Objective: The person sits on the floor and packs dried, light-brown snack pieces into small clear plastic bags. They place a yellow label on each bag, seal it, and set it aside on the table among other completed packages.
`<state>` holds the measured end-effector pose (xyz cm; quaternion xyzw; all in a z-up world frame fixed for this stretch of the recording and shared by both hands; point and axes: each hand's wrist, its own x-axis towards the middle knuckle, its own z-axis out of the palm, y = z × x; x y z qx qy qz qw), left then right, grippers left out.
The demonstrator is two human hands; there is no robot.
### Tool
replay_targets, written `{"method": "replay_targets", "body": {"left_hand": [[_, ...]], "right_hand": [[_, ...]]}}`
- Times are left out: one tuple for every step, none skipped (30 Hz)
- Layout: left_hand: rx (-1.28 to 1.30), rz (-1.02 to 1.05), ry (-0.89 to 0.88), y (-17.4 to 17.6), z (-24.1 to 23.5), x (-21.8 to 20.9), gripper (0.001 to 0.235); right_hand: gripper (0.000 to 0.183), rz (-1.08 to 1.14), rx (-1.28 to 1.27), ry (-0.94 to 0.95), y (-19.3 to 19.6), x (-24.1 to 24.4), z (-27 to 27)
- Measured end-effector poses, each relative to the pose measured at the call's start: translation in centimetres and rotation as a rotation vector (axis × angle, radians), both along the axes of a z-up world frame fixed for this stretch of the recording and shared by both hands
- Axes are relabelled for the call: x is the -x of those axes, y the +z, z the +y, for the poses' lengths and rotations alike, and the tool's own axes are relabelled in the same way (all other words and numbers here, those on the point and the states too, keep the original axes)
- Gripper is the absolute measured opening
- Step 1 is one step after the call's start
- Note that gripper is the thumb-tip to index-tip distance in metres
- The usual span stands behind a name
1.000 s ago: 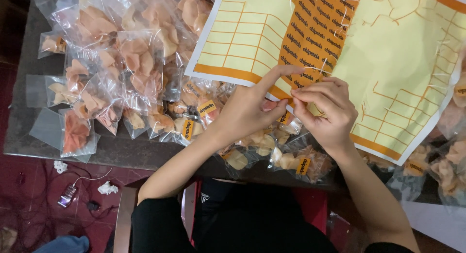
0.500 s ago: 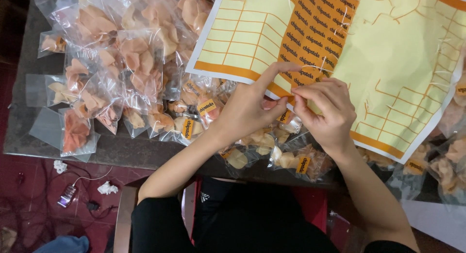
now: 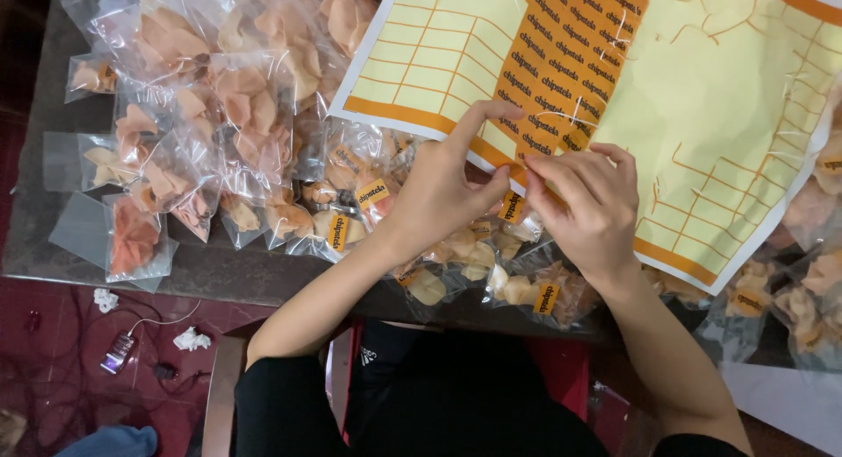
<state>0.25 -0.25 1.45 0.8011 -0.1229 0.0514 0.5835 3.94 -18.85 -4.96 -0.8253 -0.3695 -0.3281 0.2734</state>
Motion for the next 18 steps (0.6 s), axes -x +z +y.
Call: {"method": "replay_targets", "body": {"left_hand": [[0.000,0.000,0.001,0.04,0.02,0.03,0.047],[0.001,0.003,0.001,0.08,0.02,0.05,0.047],[0.003,0.006,0.001,0.12,0.02,0.06,0.047],[0.003,0.006,0.001,0.17,0.02,0.05,0.047],[0.004,0.009,0.000,0.22,0.02,0.03,0.047],[0.005,0.011,-0.001,0.28,0.04,0.02,0.047],[0.005,0.010,-0.001,0.27,0.02,0.03,0.047],[0.001,0.020,-0.006,0.25,0.00,0.07,0.046],[-0.002,0.030,-0.012,0.23,-0.02,0.10,0.045],[-0.002,0.031,-0.011,0.13,0.01,0.06,0.045],[-0.015,0.032,-0.018,0.02,0.04,0.02,0.045],[-0.027,0.033,-0.025,-0.08,0.06,-0.03,0.045],[-0.027,0.033,-0.024,-0.11,0.06,-0.02,0.045],[-0.019,0.036,-0.026,-0.16,0.06,0.00,0.045],[-0.010,0.039,-0.028,-0.20,0.07,0.02,0.044],[-0.010,0.039,-0.028,-0.24,0.08,-0.02,0.044],[-0.007,0.036,-0.030,-0.28,0.10,-0.06,0.045],[-0.003,0.034,-0.031,-0.31,0.11,-0.10,0.045]], "right_hand": [[0.012,0.000,0.000,0.001,0.00,-0.03,0.00],[0.011,-0.009,0.006,0.000,0.01,-0.05,-0.03],[0.009,-0.018,0.013,-0.002,0.02,-0.08,-0.06],[0.009,-0.018,0.013,-0.002,-0.07,-0.15,-0.10],[0.010,-0.017,0.018,-0.002,-0.15,-0.21,-0.14],[0.010,-0.017,0.023,-0.002,-0.23,-0.29,-0.17],[0.010,-0.018,0.022,-0.003,-0.29,-0.33,-0.19],[0.009,-0.013,0.031,-0.011,-0.35,-0.35,-0.22],[0.008,-0.008,0.040,-0.020,-0.41,-0.37,-0.24],[0.008,-0.008,0.040,-0.020,-0.29,-0.32,-0.19],[0.008,-0.001,0.052,-0.026,-0.17,-0.27,-0.13],[0.008,0.006,0.065,-0.033,-0.03,-0.23,-0.08],[0.008,0.005,0.065,-0.032,-0.26,-0.40,-0.18],[0.008,-0.014,0.076,-0.029,-0.51,-0.56,-0.27],[0.009,-0.034,0.087,-0.025,-0.75,-0.73,-0.37],[0.009,-0.034,0.087,-0.026,-0.75,-0.73,-0.31],[0.009,-0.021,0.085,-0.019,-0.74,-0.73,-0.25],[0.010,-0.007,0.084,-0.011,-0.71,-0.74,-0.20]]}}
